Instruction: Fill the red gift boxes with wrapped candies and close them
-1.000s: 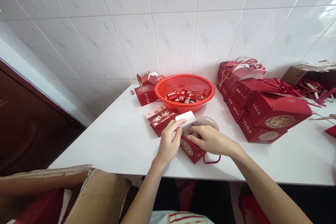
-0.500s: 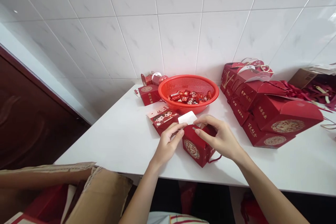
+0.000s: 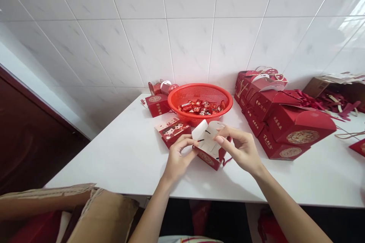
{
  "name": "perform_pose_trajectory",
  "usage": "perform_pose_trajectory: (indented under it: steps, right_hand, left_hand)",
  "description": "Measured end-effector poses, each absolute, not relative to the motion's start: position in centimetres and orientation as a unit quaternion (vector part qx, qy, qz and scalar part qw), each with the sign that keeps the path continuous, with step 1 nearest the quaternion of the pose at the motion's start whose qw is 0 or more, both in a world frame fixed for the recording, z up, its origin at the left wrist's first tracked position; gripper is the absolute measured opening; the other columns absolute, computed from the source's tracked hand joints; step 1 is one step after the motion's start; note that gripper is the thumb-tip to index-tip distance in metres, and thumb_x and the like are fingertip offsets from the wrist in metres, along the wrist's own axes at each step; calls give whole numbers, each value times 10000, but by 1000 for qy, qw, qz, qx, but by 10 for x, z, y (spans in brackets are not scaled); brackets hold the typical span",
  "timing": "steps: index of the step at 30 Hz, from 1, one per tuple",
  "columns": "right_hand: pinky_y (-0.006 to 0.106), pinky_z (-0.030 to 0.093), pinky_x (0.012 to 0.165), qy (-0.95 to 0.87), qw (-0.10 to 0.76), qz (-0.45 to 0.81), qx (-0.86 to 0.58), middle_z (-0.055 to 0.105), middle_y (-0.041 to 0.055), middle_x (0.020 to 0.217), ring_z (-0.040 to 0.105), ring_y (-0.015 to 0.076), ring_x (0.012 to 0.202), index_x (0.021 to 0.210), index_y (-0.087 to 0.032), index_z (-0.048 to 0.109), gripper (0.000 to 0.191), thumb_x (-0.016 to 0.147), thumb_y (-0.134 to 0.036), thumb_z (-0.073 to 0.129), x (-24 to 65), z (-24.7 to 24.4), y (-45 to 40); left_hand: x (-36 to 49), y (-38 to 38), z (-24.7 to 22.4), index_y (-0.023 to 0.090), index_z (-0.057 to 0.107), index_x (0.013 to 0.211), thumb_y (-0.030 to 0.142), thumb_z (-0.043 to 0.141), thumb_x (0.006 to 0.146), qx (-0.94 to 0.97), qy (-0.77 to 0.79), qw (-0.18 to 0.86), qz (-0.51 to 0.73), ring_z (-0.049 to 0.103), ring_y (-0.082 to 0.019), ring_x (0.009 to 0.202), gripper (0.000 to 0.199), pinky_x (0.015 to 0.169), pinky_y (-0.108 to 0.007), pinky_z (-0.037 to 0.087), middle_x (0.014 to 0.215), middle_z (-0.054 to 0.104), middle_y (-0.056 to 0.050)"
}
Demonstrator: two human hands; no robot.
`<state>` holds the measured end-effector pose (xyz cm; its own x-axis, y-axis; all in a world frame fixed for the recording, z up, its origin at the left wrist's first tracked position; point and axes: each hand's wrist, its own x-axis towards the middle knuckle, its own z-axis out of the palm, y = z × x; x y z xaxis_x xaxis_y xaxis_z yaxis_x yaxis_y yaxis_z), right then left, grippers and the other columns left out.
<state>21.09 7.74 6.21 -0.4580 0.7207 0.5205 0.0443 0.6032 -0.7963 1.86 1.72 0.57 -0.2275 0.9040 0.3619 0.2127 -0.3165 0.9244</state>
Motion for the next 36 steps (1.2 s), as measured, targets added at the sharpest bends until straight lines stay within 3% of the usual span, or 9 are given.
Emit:
perform_pose_trajectory:
  steps: [6, 8, 10, 13, 16, 19, 23, 28, 36]
  right_hand:
    - [495, 412, 1132, -779, 455, 371, -221, 594, -46, 614, 504, 115, 554, 693, -223, 640, 235, 892, -340, 687, 212, 57, 80]
    - [503, 411, 1133, -792, 443, 356, -223, 623, -41, 639, 552, 124, 582, 751, -227, 670, 168, 886, -325, 696, 216, 57, 80]
    - [483, 473, 1071, -809, 427, 333, -228, 694, 1, 772, 658, 173, 758, 839, -230, 697, 103, 875, -326, 710, 225, 57, 81]
    - [459, 509, 1037, -848, 364, 294, -249, 705, 86, 1186, 626, 267, 1189, 1095, -247, 712, 278, 848, -368, 749, 242, 56, 84]
    - [506, 425, 1137, -868, 303, 285, -271, 549, 102, 1471, 467, 297, 1406, 1365, -289, 600, 541, 861, -434, 731, 255, 47, 87]
    - [524, 349, 1188, -855, 294, 318, -284, 424, 87, 1576, 367, 309, 1473, 1473, -316, 499, 642, 883, -482, 690, 258, 33, 89]
    - [514, 318, 1205, -824, 309, 363, -305, 387, 77, 1597, 352, 312, 1480, 1456, -323, 518, 658, 858, -526, 700, 249, 14, 94]
    - [537, 323, 1192, -812, 357, 330, -322, 373, 105, 1602, 319, 315, 1496, 1394, -294, 574, 602, 861, -554, 676, 232, 2, 99]
    - [487, 399, 1141, -802, 455, 252, -294, 504, 104, 1511, 463, 304, 1408, 1241, -282, 660, 406, 880, -466, 687, 244, 46, 118]
  left_hand:
    - [15, 13, 11, 189, 752, 708, 449, 599, 884, 516, 562, 253, 594, 621, -195, 802, 349, 750, -293, 499, 792, 638, -50]
    - [14, 14, 15, 183, 712, 608, 484, 601, 880, 511, 583, 243, 582, 607, -192, 762, 421, 724, -294, 482, 739, 622, -45]
    - [11, 16, 18, 182, 697, 580, 475, 647, 842, 518, 591, 251, 566, 617, -201, 766, 396, 733, -300, 488, 732, 634, -46]
    - [4, 18, 19, 187, 764, 794, 412, 725, 767, 526, 572, 307, 550, 663, -229, 848, 230, 799, -319, 527, 882, 709, -61]
    - [-4, 15, 17, 208, 693, 1187, 399, 761, 748, 532, 546, 378, 526, 682, -254, 988, 483, 892, -355, 550, 1139, 716, -86]
    - [-9, 12, 13, 218, 519, 1412, 447, 724, 816, 537, 541, 426, 488, 656, -270, 1114, 671, 964, -381, 539, 1244, 685, -98]
    - [-10, 17, 8, 215, 413, 1497, 498, 652, 882, 543, 559, 429, 458, 631, -268, 1171, 717, 1009, -385, 513, 1300, 656, -97]
    - [-12, 29, 12, 221, 414, 1509, 511, 508, 961, 590, 598, 337, 426, 652, -260, 1113, 627, 973, -380, 522, 1194, 703, -87]
    - [-35, 34, 67, 199, 643, 1302, 482, 566, 923, 657, 626, 194, 372, 656, -261, 1125, 480, 967, -373, 526, 1260, 692, -99]
